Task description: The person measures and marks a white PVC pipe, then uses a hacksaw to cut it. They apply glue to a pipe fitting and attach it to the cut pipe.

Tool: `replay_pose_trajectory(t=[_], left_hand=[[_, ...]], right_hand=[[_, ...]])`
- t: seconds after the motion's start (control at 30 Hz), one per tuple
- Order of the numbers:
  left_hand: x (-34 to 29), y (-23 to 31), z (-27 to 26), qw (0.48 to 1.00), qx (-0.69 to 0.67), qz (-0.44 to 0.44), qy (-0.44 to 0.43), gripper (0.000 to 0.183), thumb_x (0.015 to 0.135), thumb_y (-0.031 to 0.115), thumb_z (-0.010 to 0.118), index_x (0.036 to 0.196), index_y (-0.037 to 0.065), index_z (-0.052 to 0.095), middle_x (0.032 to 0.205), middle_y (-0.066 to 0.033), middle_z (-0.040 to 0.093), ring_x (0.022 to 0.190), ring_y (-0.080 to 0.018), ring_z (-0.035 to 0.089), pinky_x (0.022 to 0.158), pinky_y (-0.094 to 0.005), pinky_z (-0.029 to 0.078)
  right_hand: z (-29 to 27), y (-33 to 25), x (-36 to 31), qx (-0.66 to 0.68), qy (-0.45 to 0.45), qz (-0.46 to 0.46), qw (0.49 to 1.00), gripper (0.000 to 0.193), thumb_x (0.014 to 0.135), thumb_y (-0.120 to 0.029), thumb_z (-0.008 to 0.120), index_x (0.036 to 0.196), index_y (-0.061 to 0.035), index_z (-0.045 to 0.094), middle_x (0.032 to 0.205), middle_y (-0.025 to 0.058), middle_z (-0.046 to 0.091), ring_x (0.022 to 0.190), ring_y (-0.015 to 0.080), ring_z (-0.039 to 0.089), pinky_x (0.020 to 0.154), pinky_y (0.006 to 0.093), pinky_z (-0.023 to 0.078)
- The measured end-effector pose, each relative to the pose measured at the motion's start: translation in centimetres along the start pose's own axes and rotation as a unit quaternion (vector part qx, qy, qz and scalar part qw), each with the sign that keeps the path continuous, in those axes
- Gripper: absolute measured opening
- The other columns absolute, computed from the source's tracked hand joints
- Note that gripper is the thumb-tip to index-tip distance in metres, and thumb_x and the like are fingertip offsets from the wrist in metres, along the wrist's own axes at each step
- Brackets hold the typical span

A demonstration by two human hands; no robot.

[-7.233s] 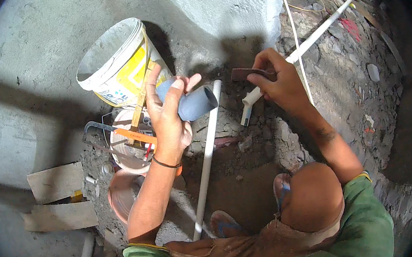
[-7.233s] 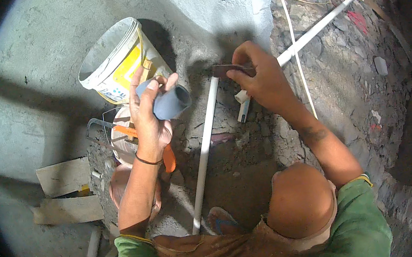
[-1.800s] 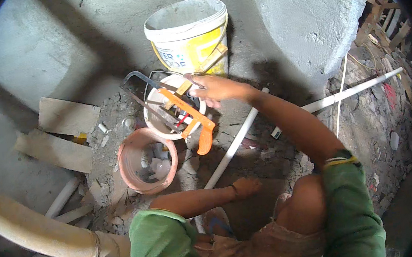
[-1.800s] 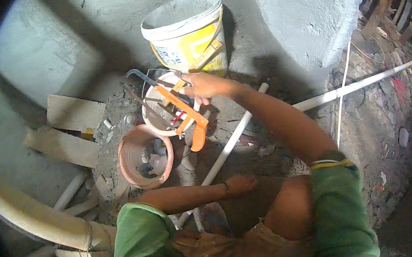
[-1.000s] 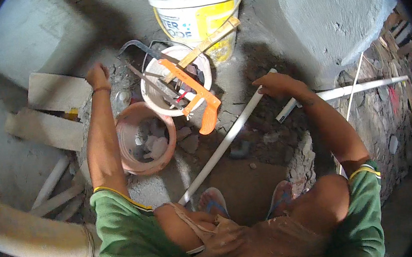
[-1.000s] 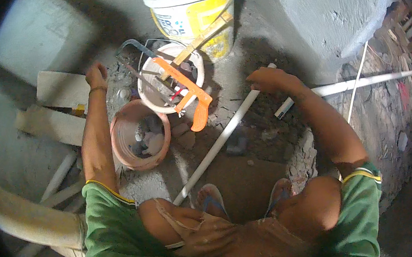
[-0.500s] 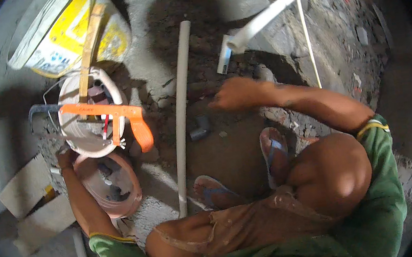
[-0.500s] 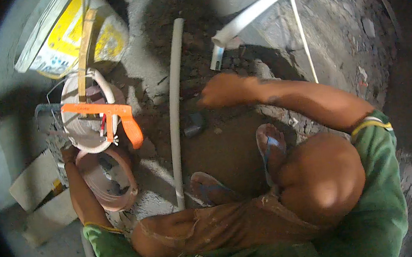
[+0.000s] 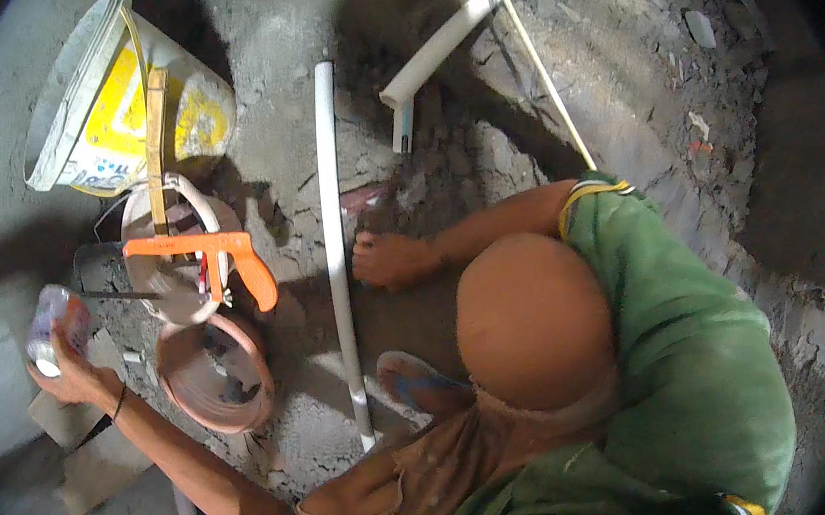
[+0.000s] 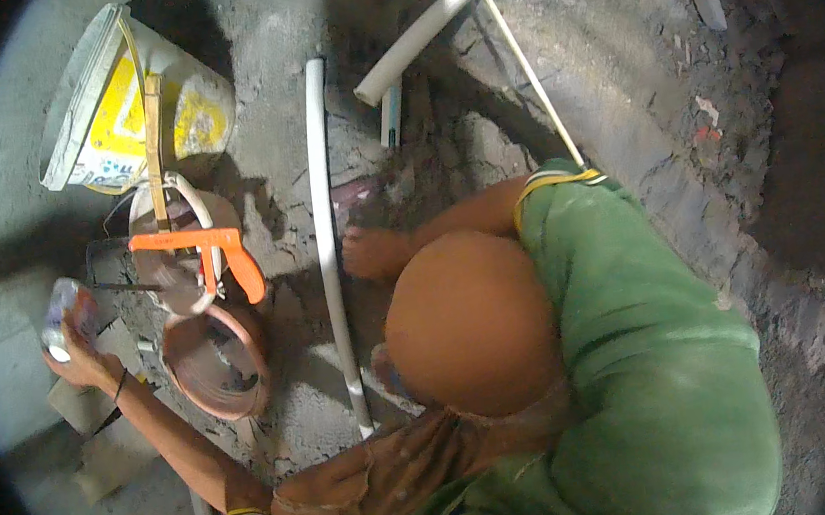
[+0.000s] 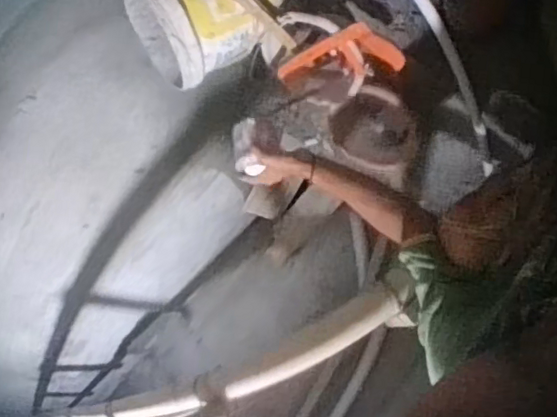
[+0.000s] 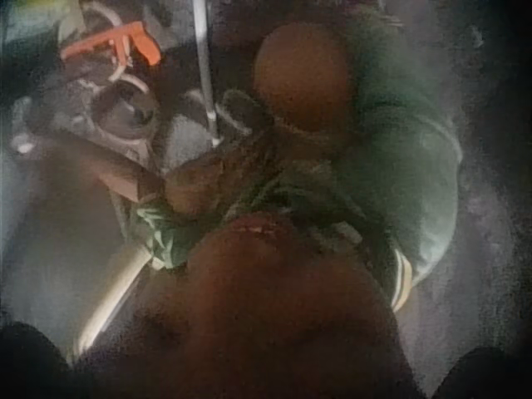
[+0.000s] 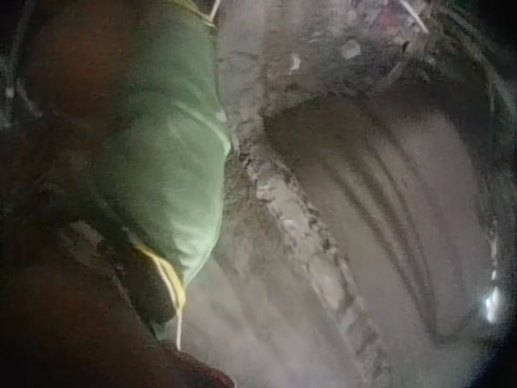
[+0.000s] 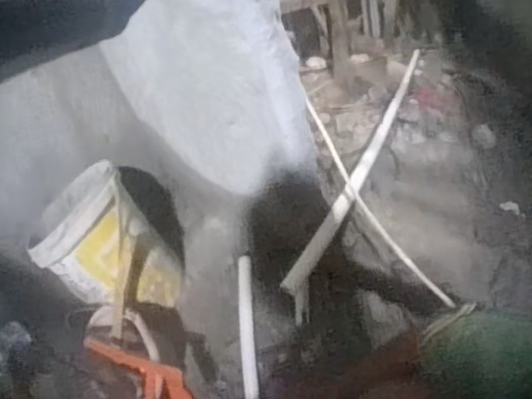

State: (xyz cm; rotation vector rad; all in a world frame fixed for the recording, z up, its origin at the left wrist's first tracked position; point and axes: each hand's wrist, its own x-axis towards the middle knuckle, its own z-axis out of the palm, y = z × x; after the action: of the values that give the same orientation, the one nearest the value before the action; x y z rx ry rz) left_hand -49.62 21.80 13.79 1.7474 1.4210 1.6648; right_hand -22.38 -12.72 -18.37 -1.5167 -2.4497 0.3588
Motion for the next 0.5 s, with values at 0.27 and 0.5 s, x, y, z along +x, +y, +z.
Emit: replay_pose_trajectory(t=[0.27, 0.5], left_hand=[[-17.4, 12.9, 9.8, 0.878, 0.090, 0.370, -0.289, 0.088, 0.057, 0.027, 0.093, 0.133, 0.003, 0.057, 0.122, -0.0170, 0.059, 0.118, -0.0343, 0.051, 0.106, -0.0462, 0.037], [-34.9, 7.5, 11.1, 0.729, 0.088, 0.205, -0.647, 0.088, 0.054, 0.032, 0.091, 0.136, 0.021, 0.060, 0.129, -0.0169, 0.050, 0.113, -0.0389, 0.048, 0.097, -0.0483, 0.041]], right_hand=[[-6.8, 3.6, -6.4, -0.007, -0.013, 0.069, 0.997, 0.058, 0.080, -0.041, 0.074, 0.118, -0.0007, 0.057, 0.112, 0.0154, 0.060, 0.108, 0.0329, 0.057, 0.100, 0.0457, 0.039], [-7.6, 5.4, -14.5, 0.077, -0.047, 0.120, 0.989, 0.047, 0.094, -0.045, 0.061, 0.121, -0.0066, 0.058, 0.113, 0.0146, 0.061, 0.114, 0.0327, 0.058, 0.097, 0.0475, 0.043]])
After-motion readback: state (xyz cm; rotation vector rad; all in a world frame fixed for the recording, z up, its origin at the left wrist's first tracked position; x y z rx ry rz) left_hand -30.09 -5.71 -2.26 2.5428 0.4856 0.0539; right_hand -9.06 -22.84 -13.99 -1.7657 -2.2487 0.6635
